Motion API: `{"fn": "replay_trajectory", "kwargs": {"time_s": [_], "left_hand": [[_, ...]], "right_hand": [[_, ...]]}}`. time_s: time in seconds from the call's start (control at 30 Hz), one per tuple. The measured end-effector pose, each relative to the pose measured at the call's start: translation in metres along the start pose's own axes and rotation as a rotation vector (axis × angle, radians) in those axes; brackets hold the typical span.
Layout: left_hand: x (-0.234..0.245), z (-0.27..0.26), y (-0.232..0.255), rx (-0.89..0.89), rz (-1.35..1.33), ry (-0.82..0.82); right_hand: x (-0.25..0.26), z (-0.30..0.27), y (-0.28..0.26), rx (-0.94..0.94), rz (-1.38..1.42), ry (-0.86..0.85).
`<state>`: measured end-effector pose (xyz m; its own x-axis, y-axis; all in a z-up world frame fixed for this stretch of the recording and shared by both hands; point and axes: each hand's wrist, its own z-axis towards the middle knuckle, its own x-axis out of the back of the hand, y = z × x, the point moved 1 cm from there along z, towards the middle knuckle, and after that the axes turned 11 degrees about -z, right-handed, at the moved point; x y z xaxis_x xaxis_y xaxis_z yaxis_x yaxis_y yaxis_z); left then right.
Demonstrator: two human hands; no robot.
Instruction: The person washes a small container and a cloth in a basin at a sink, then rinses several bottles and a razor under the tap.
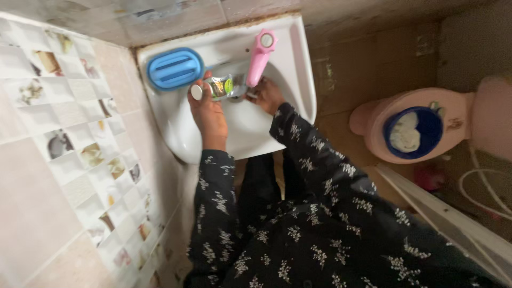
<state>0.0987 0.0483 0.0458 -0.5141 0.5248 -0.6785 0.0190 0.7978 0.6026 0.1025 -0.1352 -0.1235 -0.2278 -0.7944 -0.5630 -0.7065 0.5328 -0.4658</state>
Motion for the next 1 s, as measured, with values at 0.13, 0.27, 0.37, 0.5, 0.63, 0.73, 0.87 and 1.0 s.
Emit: {"fn": "replay_trajectory", "kwargs": {"time_s": [0.13,0.27,0.37,0.5,0.63,0.73,0.87,1.0], "left_hand": [[0.010,-0.022,0.008,-0.021,-0.060,0.075],[0.053,-0.021,-0.008,0.112,-0.123,0.289],[0.099,-0.004,-0.032,0.232,-0.330,0.280],[0.145,0.034,-0.069,0.450,-0.418,0.411],[0.138,0.053,-0.111,0.598,-0.407,0.199],[0.108,0.064,-0.133,0.622,-0.365,0.157],[0.089,0.072,-0.151,0.706,-0.113,0.032],[0.104,0.075,-0.179,0.670,0.071,0.021]], "right_hand": [[-0.009,0.000,-0.007,-0.023,-0.032,-0.003],[-0.024,-0.031,-0.028,-0.012,-0.061,0.073],[-0.035,-0.066,-0.050,0.013,-0.095,0.162],[-0.044,-0.108,-0.067,0.128,-0.246,0.149],[-0.028,-0.148,-0.060,0.268,-0.470,0.208],[-0.018,-0.173,-0.054,0.465,-0.617,0.163],[-0.018,-0.201,-0.046,0.586,-0.779,0.260],[-0.018,-0.220,-0.042,0.549,-0.738,0.298]]}}
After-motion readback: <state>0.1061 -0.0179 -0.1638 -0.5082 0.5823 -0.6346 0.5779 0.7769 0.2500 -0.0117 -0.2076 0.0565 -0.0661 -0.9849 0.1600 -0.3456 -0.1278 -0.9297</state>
